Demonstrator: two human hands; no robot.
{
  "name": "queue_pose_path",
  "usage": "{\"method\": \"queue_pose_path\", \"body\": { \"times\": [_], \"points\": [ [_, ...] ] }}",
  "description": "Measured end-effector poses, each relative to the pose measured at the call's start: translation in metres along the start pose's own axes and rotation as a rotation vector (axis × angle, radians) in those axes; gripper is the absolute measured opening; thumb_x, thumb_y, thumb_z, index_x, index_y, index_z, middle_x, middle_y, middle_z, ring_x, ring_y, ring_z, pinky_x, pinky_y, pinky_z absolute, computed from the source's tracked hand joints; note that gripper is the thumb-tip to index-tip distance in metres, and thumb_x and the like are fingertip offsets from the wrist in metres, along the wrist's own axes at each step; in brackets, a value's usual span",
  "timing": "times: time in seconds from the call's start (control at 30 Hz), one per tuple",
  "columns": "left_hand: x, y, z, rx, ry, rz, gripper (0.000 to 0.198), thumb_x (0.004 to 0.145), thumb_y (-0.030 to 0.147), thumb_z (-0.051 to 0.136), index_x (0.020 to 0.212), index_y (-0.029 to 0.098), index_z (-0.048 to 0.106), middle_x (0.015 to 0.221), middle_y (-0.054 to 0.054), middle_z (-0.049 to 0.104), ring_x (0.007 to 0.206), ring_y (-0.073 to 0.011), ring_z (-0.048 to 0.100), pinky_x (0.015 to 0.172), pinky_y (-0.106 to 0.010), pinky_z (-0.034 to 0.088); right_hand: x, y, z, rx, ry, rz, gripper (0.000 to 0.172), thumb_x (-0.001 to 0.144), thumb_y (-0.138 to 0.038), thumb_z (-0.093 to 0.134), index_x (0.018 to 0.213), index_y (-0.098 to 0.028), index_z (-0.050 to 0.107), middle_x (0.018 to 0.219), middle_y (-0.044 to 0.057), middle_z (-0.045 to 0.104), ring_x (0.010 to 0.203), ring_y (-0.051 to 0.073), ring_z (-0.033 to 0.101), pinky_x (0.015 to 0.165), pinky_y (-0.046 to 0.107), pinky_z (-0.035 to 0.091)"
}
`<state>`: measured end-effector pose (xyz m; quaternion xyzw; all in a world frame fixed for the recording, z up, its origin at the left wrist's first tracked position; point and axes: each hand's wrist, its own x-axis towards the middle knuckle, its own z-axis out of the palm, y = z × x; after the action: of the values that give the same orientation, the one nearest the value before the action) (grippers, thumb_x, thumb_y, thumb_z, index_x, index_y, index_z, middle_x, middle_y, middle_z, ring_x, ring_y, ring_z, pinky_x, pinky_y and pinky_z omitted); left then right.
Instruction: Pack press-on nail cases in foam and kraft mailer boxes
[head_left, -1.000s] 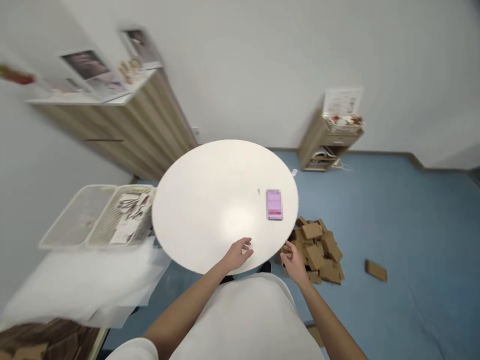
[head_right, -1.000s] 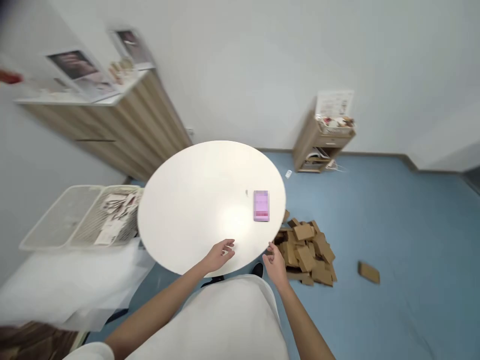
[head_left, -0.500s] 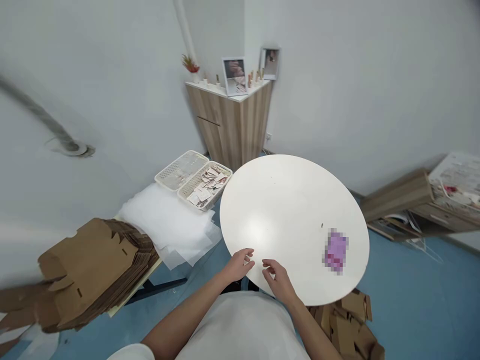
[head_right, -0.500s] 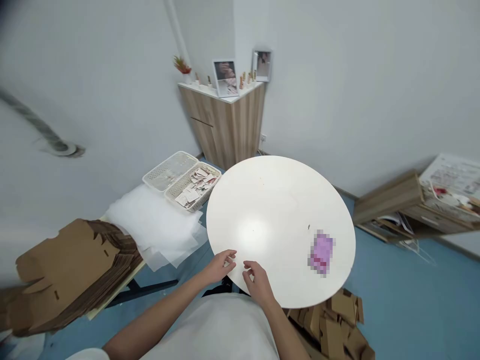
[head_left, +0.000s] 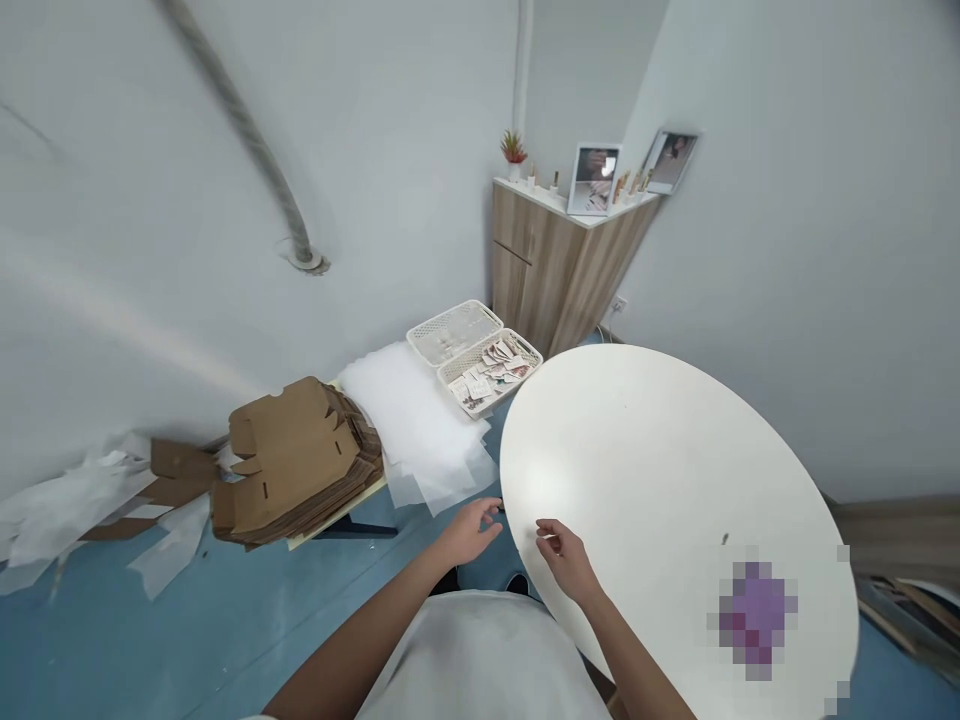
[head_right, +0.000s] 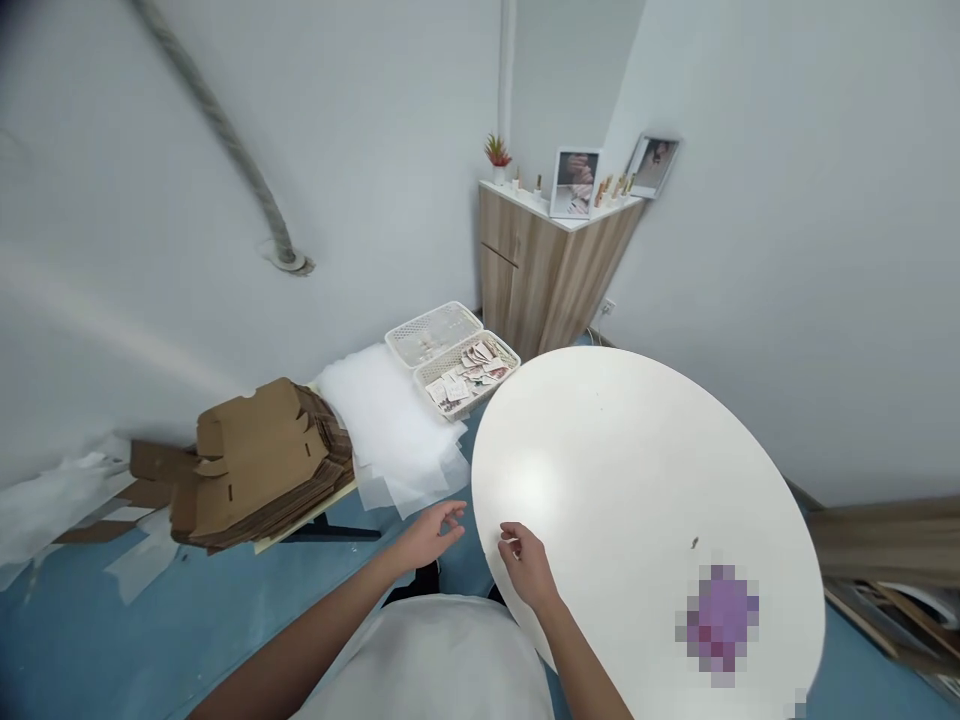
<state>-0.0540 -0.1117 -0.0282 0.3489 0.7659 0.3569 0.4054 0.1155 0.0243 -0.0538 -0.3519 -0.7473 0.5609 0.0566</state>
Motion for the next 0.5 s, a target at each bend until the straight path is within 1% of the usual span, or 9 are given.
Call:
{"method": "queue_pose_path", "body": {
  "times": [0.13, 0.3, 0.4, 0.5],
  "points": [
    [0.004, -0.012, -0.043, -0.026, 0.034, 0.036, 0.049, 0.075, 0.046, 0.047, 0.118, 0.022, 0.049, 0.115, -0.010, 0.054, 0.097, -0.0222, 0.054, 0.072, -0.030, 0.045, 0.034, -0.027, 0.022, -0.030, -0.024, -0.047, 0.033, 0.071, -0.041, 0.051, 0.097, -0.021, 0.059, 0.089, 0.006, 0.063, 0.068, 0.016, 0.059, 0.066, 0.033, 0.049],
    [0.004, -0.043, -0.096, -0.008, 0.101, 0.039, 0.047, 0.074, 0.043, 0.050, 0.115, 0.020, 0.050, 0.110, -0.010, 0.056, 0.093, -0.0217, 0.055, 0.071, -0.031, 0.045, 0.075, -0.063, 0.060, -0.010, -0.033, -0.075, 0.033, 0.071, -0.039, 0.051, 0.099, -0.022, 0.058, 0.089, 0.004, 0.063, 0.067, 0.016, 0.060, 0.064, 0.032, 0.049],
    [0.008, -0.058, -0.121, -0.011, 0.123, 0.052, 0.045, 0.072, 0.040, 0.052, 0.112, 0.021, 0.052, 0.107, -0.009, 0.058, 0.089, -0.0208, 0.056, 0.069, -0.030, 0.046, 0.093, -0.075, 0.080, -0.007, -0.038, -0.048, 0.036, 0.071, -0.039, 0.051, 0.102, -0.021, 0.057, 0.093, 0.006, 0.062, 0.070, 0.017, 0.060, 0.063, 0.032, 0.050],
    [0.020, -0.064, -0.138, -0.016, 0.131, 0.091, 0.043, 0.071, 0.038, 0.053, 0.110, 0.021, 0.054, 0.106, -0.008, 0.058, 0.087, -0.0201, 0.056, 0.070, -0.031, 0.047, 0.105, -0.081, 0.093, -0.023, -0.018, -0.039, 0.037, 0.070, -0.038, 0.052, 0.102, -0.020, 0.058, 0.097, 0.007, 0.061, 0.077, 0.018, 0.059, 0.065, 0.033, 0.051]
  ]
}}
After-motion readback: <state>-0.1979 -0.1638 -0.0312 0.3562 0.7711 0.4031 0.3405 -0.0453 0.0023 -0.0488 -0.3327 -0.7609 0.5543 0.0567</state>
